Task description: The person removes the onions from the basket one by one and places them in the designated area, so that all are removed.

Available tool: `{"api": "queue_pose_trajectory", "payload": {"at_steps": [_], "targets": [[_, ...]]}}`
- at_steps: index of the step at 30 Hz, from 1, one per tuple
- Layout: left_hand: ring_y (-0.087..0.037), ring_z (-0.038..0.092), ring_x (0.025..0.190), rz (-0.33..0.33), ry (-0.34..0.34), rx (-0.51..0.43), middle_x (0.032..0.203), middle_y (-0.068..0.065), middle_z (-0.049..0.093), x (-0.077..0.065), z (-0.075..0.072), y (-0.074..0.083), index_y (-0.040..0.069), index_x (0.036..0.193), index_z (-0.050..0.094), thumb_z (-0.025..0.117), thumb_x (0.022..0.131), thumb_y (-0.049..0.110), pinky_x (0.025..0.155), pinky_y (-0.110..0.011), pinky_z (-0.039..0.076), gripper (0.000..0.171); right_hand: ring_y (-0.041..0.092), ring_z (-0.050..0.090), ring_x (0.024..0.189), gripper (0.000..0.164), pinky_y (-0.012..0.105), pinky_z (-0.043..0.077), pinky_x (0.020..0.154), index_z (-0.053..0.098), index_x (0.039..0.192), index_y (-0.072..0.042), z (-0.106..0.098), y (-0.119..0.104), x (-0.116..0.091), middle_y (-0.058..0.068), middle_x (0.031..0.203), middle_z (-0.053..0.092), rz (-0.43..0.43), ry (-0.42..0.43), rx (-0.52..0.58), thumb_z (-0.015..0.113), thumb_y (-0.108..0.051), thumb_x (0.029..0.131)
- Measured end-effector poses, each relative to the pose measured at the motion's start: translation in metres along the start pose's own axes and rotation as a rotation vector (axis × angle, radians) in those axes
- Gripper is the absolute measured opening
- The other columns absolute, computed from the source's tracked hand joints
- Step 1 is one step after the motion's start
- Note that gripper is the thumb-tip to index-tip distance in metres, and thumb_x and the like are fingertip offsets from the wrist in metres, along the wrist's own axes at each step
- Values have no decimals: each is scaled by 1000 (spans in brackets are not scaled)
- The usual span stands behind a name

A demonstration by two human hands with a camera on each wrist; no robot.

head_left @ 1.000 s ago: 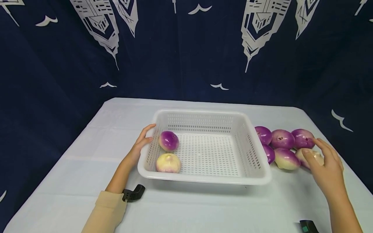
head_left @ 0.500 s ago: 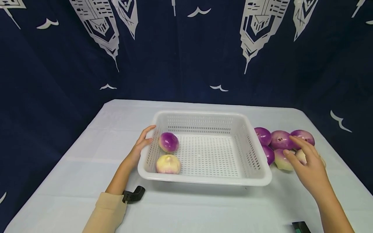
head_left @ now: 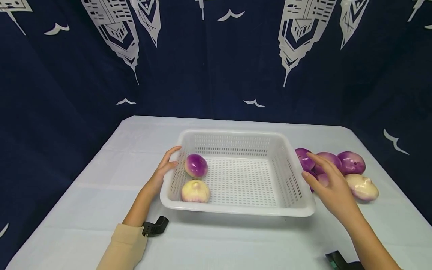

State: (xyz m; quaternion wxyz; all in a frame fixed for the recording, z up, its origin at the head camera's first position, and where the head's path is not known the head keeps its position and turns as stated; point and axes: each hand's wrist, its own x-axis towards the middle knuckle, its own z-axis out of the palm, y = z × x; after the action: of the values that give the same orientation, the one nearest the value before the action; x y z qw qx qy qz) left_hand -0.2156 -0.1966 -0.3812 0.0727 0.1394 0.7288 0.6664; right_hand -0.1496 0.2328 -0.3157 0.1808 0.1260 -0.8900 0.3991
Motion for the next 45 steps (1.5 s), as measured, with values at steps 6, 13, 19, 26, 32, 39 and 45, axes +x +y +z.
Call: {"api": "queue_pose_trajectory", "payload": {"at_steps": [6, 13, 19, 26, 32, 39, 45], "targets": [[-43, 36, 119, 5, 4, 4, 145, -16, 18, 1, -2, 1, 26, 142, 16, 32, 87, 24, 85, -51, 47, 57, 45, 34, 124, 57, 70, 27, 93, 39, 138, -15, 8, -22, 8, 22, 136, 41, -24, -57, -15, 61, -20, 85], [-43, 36, 120, 0, 3, 0, 145, -17, 18, 0, -1, 0, 24, 143, 15, 31, 87, 23, 86, -51, 47, 58, 39, 39, 123, 58, 69, 30, 92, 38, 139, -21, 18, -44, 11, 17, 136, 42, -33, -105, -16, 61, -24, 85], [-44, 36, 120, 3, -1, 2, 145, -17, 17, 0, -1, 0, 24, 143, 14, 31, 88, 23, 86, -52, 47, 58, 33, 40, 124, 55, 64, 30, 97, 39, 137, -23, 26, -60, 17, 12, 136, 44, -46, -155, 19, 60, -26, 86], [-36, 40, 116, 12, -6, -40, 142, -18, 22, -1, 1, 1, 23, 143, 16, 31, 88, 20, 87, -47, 47, 57, 29, 41, 124, 55, 60, 30, 101, 41, 136, -19, 40, -74, 25, 9, 136, 43, -91, -199, 24, 61, -27, 85], [-33, 42, 115, 8, -3, -44, 142, -18, 23, -2, 1, 2, 23, 143, 16, 32, 88, 19, 86, -44, 47, 57, 26, 41, 121, 56, 57, 31, 100, 41, 136, -21, 58, -85, 31, 8, 133, 47, -110, -258, -8, 61, -31, 85], [-34, 42, 115, 4, -6, -35, 141, -17, 23, -2, 1, 3, 24, 143, 16, 31, 88, 20, 86, -44, 47, 56, 24, 42, 120, 57, 58, 33, 98, 41, 136, -23, 80, -96, 36, 1, 134, 47, -112, -333, -25, 61, -37, 84], [-40, 36, 120, -7, 4, 24, 145, -15, 18, -2, 1, 2, 26, 143, 15, 30, 88, 22, 88, -48, 46, 56, 23, 44, 121, 56, 56, 30, 102, 41, 135, -27, 93, -103, 41, -3, 135, 47, -113, -372, 0, 59, -39, 84]]}}
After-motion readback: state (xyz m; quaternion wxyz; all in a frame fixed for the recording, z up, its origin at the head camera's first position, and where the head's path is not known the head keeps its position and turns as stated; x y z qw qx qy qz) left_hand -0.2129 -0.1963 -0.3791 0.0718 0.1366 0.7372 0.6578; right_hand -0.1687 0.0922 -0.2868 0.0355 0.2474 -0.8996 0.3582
